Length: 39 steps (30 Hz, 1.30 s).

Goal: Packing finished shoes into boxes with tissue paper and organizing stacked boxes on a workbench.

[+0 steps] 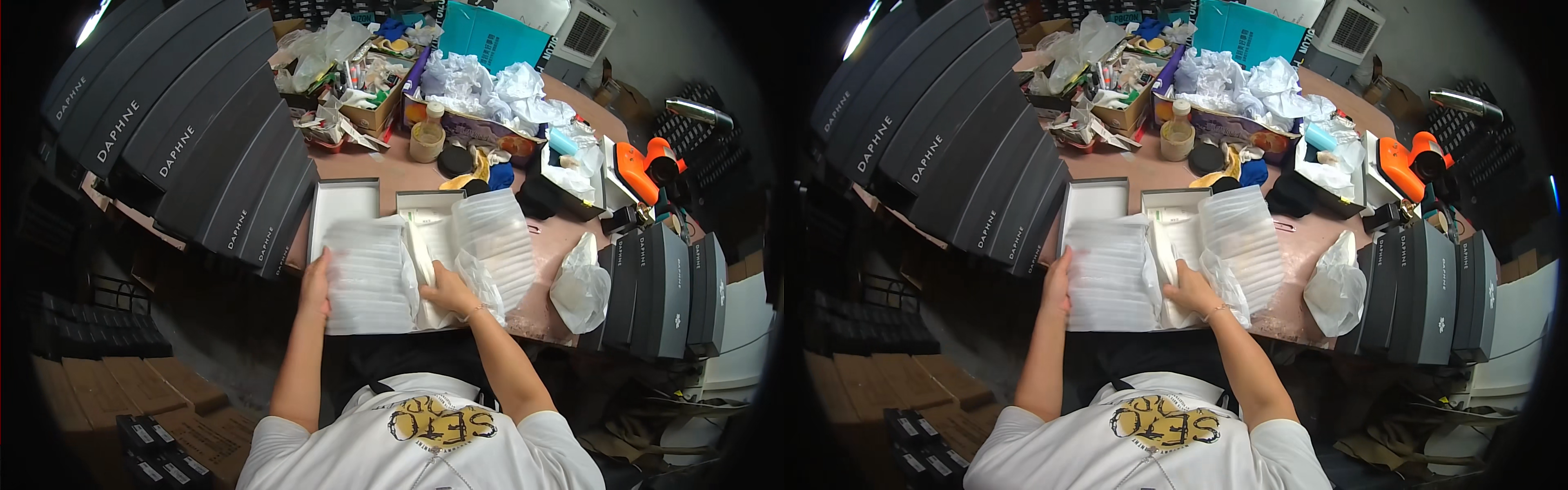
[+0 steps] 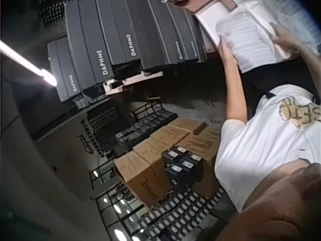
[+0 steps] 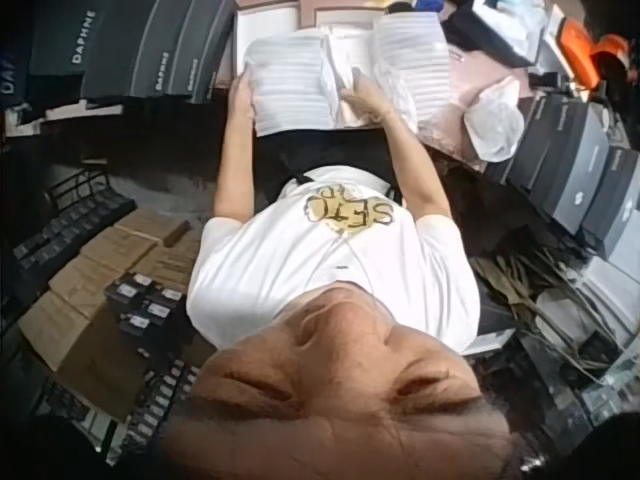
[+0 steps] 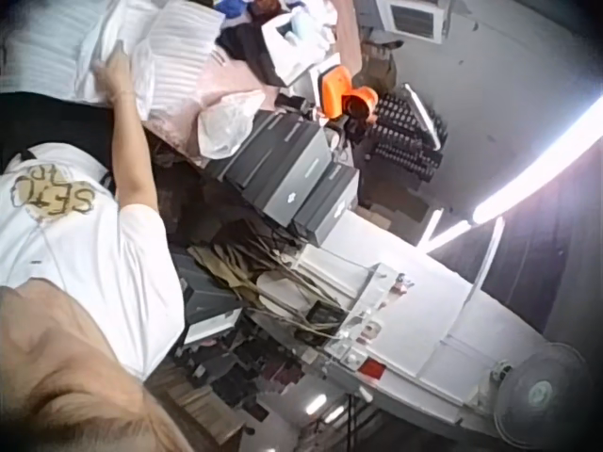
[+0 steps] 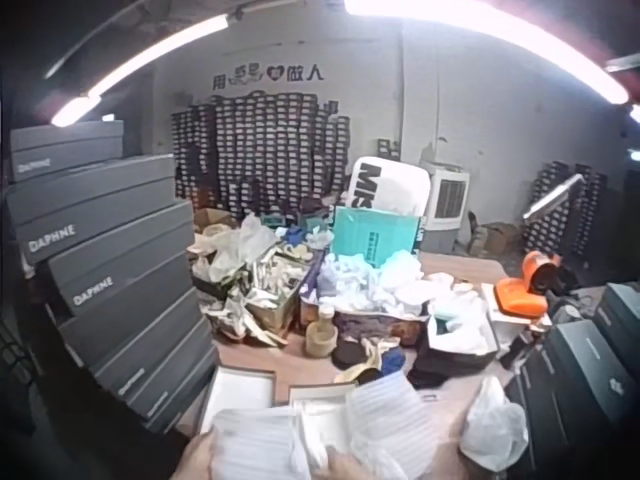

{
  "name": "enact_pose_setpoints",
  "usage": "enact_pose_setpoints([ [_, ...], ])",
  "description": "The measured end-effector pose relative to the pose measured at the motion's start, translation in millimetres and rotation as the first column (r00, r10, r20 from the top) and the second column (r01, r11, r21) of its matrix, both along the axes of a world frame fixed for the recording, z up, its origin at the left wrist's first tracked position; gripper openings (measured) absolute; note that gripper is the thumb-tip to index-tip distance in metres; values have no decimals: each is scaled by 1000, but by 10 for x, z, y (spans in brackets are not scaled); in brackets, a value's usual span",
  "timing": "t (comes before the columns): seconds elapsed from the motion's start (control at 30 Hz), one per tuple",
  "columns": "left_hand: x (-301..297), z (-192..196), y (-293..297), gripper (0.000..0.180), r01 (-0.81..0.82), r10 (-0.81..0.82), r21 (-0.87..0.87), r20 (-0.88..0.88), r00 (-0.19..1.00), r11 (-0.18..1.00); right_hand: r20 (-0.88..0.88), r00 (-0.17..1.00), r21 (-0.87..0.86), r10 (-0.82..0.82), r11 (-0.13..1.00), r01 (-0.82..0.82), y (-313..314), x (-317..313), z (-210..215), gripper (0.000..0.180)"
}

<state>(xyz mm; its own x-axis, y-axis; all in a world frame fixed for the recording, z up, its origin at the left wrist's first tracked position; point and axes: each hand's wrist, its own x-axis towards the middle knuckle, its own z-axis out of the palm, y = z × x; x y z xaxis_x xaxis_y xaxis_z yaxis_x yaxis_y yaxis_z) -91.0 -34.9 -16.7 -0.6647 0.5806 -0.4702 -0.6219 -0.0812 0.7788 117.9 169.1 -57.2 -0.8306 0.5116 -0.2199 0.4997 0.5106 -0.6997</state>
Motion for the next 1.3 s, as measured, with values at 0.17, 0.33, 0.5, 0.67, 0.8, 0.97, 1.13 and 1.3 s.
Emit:
enact_pose_setpoints([
  [0.17,266,401,228,45,-13,15,115,-14,1000,993,-45,998,19,-34,999,35,-18,-48,386,47],
  [0.33,468,553,444,41,98,-82,141,-116,990,985,-22,1000,134,14,991,-11,-240,-260,181,53],
  [0.5,399,502,330,43,61,-48,109,-122,991,992,-43,998,685,46,728,-4,-252,278,1195,81],
  [0.67,428,419,343,42,13,-9,53,-69,998,999,375,927,368,-14,920,-135,-31,850,866,29],
  [0.8,414,394,321,43,91,-88,89,-41,995,992,-29,999,518,34,855,-14,-117,309,1042,8],
  [0.97,415,493,336,44,86,-79,63,-105,991,994,-69,997,162,28,987,-16,28,-119,136,39],
  [1.13,447,429,456,46,85,-79,100,-61,995,991,-61,997,89,56,995,-50,-80,2,106,67],
  [1.3,429,564,596,47,108,-83,107,-218,973,988,-24,1000,-50,-3,999,2,-21,-28,326,56],
])
